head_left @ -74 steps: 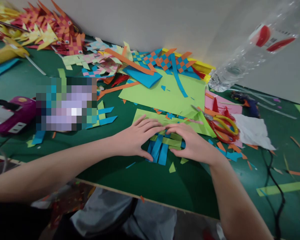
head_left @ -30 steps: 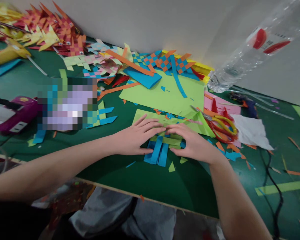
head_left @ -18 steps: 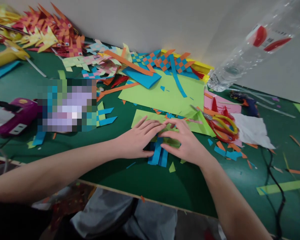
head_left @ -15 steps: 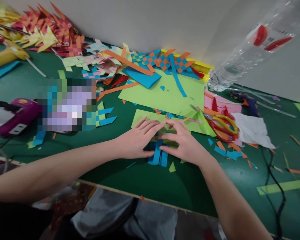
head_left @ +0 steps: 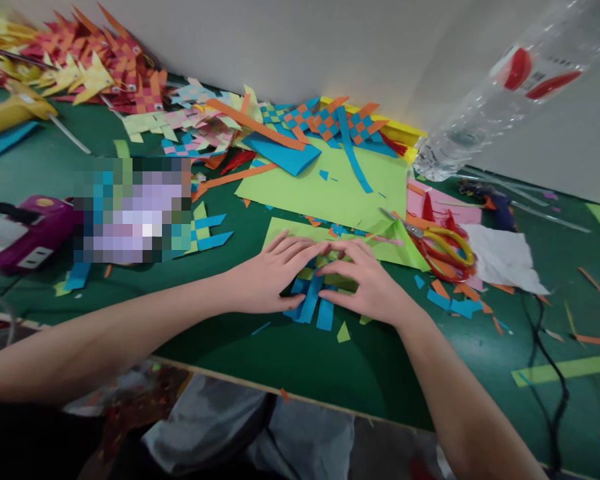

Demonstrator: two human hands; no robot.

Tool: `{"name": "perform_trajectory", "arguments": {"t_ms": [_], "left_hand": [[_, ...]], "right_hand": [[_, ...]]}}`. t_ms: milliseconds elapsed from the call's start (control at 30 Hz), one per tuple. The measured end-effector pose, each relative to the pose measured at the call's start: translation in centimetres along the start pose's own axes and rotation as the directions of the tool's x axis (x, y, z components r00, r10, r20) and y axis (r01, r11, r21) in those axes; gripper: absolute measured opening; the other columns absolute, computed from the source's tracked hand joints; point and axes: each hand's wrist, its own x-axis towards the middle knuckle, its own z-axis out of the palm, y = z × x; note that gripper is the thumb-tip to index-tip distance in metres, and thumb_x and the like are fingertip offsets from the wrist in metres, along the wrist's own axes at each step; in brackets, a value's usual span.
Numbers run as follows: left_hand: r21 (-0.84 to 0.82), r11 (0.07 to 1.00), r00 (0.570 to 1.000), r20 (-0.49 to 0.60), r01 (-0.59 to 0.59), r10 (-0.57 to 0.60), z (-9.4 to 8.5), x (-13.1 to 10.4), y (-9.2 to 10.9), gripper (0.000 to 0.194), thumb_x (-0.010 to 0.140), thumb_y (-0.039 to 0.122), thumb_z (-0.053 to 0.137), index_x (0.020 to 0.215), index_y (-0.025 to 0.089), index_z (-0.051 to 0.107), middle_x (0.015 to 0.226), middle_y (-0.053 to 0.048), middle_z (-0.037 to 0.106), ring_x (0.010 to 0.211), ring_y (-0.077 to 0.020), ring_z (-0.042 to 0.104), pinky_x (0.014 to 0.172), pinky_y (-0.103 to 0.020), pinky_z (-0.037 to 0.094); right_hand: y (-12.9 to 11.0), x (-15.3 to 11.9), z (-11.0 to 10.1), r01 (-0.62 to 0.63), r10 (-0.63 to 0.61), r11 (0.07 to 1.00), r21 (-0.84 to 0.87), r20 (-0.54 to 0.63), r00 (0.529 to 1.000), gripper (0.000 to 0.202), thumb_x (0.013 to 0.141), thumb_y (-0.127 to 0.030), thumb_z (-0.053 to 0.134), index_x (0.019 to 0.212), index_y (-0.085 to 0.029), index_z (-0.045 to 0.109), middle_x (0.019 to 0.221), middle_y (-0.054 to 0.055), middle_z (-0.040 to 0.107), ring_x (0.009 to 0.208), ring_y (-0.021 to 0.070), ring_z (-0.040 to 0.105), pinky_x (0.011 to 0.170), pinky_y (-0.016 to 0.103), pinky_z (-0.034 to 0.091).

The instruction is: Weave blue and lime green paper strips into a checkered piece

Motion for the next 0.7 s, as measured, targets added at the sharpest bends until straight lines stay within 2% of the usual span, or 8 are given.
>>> {"name": "perform_trajectory", "arguments": {"t_ms": [167,300,367,500,700], "left_hand": [[0.014,1.0,1.0,-0.003,-0.027,0.027,-0.05,-0.01,0.05,0.076,0.077,0.025,0.054,0.145,0.018,0.019,0.143,-0.013,0.038,0.136,-0.0299,0.029,0.116,-0.053,0.015],[0.017,1.0,1.0,0.003,-0.025,0.025,-0.18,0.03,0.13,0.072,0.08,0.023,0.05,0.145,0.018,0.02,0.143,-0.013,0.039,0.135,-0.0292,0.03,0.116,-0.053,0.016],[0.024,1.0,1.0,-0.001,-0.02,0.02,-0.18,0.06,0.13,0.068,0.082,0.022,0.048,0.144,0.018,0.021,0.142,-0.013,0.039,0.135,-0.0286,0.031,0.115,-0.053,0.017],[0.04,0.999,1.0,-0.011,-0.017,0.018,-0.09,0.08,0.0,0.064,0.084,0.019,0.046,0.144,0.019,0.023,0.14,-0.012,0.041,0.133,-0.0281,0.033,0.114,-0.054,0.019],[0.052,0.998,1.0,-0.016,-0.023,0.024,0.04,0.05,-0.21,0.062,0.082,0.017,0.047,0.141,0.016,0.027,0.139,-0.013,0.042,0.132,-0.0274,0.034,0.115,-0.052,0.02]], "right_hand": [[-0.49,0.0,-0.38,0.03,-0.03,0.999,0.044,0.01,0.999,0.017,0.084,-0.038,0.061,0.093,-0.025,0.067,0.088,0.003,0.059,0.089,0.0197,0.053,0.087,0.039,0.039],[-0.72,-0.05,-0.52,0.063,-0.065,0.998,0.022,0.09,0.994,0.023,0.085,-0.04,0.06,0.073,-0.023,0.068,0.071,0.001,0.059,0.077,0.0174,0.05,0.085,0.039,0.035],[-0.71,-0.06,-0.53,0.068,-0.068,0.998,0.005,0.11,0.992,0.025,0.086,-0.039,0.058,0.071,-0.022,0.069,0.068,0.001,0.059,0.075,0.0172,0.05,0.084,0.039,0.034],[-0.6,-0.02,-0.45,0.075,-0.074,0.997,-0.005,0.13,0.989,0.017,0.085,-0.032,0.058,0.087,-0.024,0.073,0.07,0.001,0.061,0.076,0.0174,0.051,0.083,0.039,0.034],[-0.69,-0.02,-0.53,0.074,-0.079,0.996,0.039,0.132,0.988,0.02,0.087,-0.03,0.056,0.098,-0.025,0.071,0.076,0.001,0.065,0.077,0.0171,0.051,0.083,0.038,0.034]]}}
